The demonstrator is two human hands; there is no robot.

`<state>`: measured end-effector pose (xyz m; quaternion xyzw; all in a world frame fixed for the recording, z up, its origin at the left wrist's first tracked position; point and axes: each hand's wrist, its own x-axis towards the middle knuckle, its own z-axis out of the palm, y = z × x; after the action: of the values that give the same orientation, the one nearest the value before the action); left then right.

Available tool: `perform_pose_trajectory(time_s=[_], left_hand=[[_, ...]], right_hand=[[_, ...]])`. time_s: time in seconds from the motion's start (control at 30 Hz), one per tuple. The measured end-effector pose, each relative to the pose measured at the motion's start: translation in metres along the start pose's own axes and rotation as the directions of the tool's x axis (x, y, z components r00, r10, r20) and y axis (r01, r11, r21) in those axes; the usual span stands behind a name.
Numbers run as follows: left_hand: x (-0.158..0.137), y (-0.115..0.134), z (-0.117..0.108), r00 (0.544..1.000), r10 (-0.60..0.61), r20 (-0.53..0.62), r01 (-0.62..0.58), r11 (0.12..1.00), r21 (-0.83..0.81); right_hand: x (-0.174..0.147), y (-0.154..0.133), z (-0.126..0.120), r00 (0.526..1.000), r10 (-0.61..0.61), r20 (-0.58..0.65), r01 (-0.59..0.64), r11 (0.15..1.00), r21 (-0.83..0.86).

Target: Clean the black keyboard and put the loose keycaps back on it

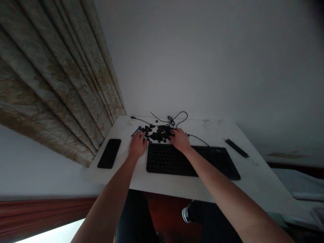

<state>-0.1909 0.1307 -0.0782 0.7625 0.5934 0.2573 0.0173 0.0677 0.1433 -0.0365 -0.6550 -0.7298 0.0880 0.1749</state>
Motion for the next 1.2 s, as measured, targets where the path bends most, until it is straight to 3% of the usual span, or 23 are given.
perform_pose_trajectory(time_s=[0.13, 0.33, 0.57, 0.73, 0.97, 1.2], left_hand=[[0.008, 0.001, 0.002, 0.995, 0.083, 0.046, -0.083, 0.997, -0.008], [0.014, 0.001, 0.003, 0.979, 0.183, 0.095, -0.181, 0.983, -0.023], [0.015, 0.0, 0.003, 0.98, 0.17, 0.105, -0.161, 0.983, -0.086], [0.014, 0.0, 0.002, 0.989, 0.117, 0.089, -0.107, 0.988, -0.107], [0.014, 0.001, 0.003, 0.994, 0.083, 0.068, -0.075, 0.991, -0.113], [0.013, 0.001, -0.002, 0.978, 0.192, 0.082, -0.186, 0.979, -0.08]], right_hand=[[-0.007, 0.029, -0.003, 0.992, -0.096, 0.083, 0.092, 0.995, 0.048], [-0.005, 0.031, 0.002, 0.977, -0.181, 0.112, 0.165, 0.976, 0.141], [0.028, 0.013, 0.013, 0.986, -0.169, 0.006, 0.165, 0.971, 0.173], [0.045, -0.003, 0.016, 0.982, -0.171, 0.078, 0.164, 0.983, 0.087], [0.03, -0.004, 0.012, 0.929, -0.358, 0.096, 0.341, 0.927, 0.159], [0.03, 0.01, 0.013, 0.967, -0.251, 0.034, 0.239, 0.947, 0.213]])
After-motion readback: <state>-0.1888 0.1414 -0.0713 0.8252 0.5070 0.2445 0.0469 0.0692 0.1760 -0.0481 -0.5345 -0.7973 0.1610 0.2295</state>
